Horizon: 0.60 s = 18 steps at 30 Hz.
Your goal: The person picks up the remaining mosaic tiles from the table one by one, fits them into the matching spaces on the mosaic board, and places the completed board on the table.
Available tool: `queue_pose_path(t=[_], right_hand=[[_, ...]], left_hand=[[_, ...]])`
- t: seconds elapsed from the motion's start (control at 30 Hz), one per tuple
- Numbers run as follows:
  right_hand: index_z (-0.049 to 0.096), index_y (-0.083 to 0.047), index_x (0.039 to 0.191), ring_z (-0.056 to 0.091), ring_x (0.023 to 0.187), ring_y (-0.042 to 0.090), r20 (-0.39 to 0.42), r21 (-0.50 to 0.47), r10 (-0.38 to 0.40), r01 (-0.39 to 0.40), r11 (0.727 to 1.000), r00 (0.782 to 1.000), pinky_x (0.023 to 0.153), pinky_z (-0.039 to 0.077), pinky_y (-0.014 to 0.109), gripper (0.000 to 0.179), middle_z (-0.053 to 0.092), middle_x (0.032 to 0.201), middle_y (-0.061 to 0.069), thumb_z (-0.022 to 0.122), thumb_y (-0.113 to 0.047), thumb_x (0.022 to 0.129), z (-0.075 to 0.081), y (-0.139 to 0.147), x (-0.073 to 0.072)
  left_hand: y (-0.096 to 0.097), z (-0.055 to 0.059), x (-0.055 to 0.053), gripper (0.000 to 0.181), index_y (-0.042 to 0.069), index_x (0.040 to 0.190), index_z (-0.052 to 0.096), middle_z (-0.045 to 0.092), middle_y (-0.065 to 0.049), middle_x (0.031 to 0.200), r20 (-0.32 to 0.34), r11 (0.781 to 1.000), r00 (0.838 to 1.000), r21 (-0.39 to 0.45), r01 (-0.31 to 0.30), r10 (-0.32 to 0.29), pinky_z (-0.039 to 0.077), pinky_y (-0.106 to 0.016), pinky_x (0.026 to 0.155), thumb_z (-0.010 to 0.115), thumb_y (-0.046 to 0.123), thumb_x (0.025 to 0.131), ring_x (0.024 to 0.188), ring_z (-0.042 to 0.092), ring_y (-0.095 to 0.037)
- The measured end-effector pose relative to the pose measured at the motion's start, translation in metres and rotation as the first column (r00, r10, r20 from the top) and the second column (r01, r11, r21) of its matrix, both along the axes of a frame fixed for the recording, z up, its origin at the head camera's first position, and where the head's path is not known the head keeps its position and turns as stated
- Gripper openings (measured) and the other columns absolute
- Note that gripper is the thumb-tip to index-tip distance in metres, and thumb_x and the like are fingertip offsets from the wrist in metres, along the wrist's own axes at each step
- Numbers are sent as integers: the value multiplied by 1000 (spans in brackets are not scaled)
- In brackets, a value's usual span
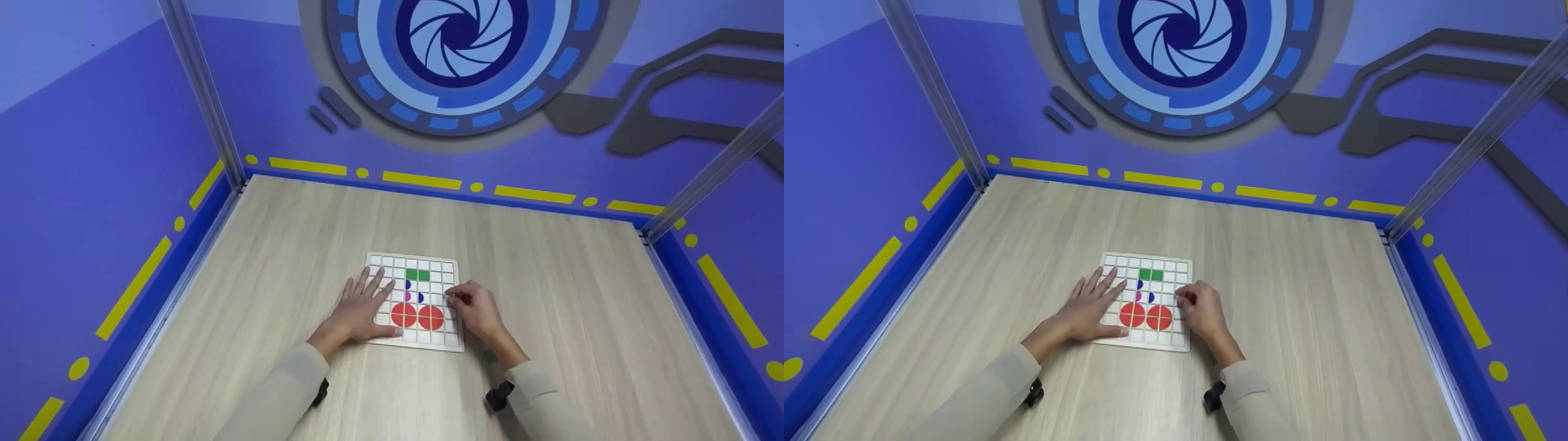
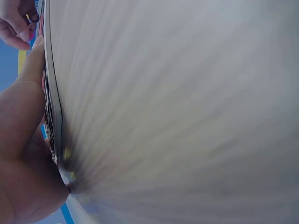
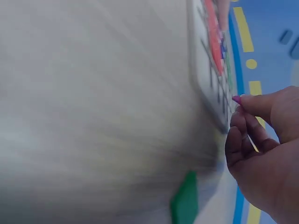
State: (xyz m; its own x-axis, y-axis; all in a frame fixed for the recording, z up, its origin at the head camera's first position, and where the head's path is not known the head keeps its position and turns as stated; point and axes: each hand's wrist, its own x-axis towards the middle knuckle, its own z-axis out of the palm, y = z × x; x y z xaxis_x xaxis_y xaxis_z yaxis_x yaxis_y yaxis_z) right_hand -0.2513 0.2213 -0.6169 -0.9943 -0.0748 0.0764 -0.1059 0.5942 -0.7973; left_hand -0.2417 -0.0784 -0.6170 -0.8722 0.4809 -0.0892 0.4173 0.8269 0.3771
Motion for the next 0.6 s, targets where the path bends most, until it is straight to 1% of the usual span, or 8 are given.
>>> queue_pose_path(t=[0.1,0.2,0.27,0.4,0.5,0.6], right_hand=[[82,-8,106,60,89,18,-20,58,13,-12,998,1000,78,51,32,15,65,96,1,72,0,99,-2,-1,-1],[80,-9,103,59,87,18,-45,120,34,-29,992,998,76,52,32,14,63,94,0,72,1,98,-1,1,1],[78,-10,101,58,87,17,-55,173,50,-40,984,997,75,52,33,13,62,94,-1,72,1,98,2,2,3],[76,-11,95,55,83,15,-94,284,88,-58,957,992,71,49,30,13,60,90,-3,76,2,95,4,4,3],[76,-10,91,55,80,15,-102,330,109,-70,941,989,68,49,29,14,61,87,-2,78,4,93,7,6,3],[76,-8,89,56,79,16,-63,343,107,-79,936,992,69,51,32,14,64,85,0,77,5,92,13,6,2]], left_hand=[[-1,0,-1,110,16,170,27,6,-14,178,0,1000,1000,5,-3,3,4,-65,127,67,78,88,162,-1,-43],[0,0,-1,110,16,170,27,6,-14,178,-3,1000,1000,3,-4,4,4,-65,127,67,78,88,162,-1,-43],[-1,0,-1,110,16,170,27,6,-14,178,-6,1000,1000,3,-5,5,4,-65,127,66,78,88,162,-1,-43],[-2,-1,-3,110,18,170,24,4,-12,179,7,1000,1000,0,1,-1,3,-66,127,64,80,88,162,-4,-42],[-2,-1,-3,111,19,171,23,3,-12,179,15,1000,1000,-4,4,-3,2,-67,126,64,80,88,162,-5,-42],[0,-1,-2,111,19,171,24,3,-12,179,12,1000,1000,-8,1,-1,3,-66,127,64,80,88,162,-4,-42]])
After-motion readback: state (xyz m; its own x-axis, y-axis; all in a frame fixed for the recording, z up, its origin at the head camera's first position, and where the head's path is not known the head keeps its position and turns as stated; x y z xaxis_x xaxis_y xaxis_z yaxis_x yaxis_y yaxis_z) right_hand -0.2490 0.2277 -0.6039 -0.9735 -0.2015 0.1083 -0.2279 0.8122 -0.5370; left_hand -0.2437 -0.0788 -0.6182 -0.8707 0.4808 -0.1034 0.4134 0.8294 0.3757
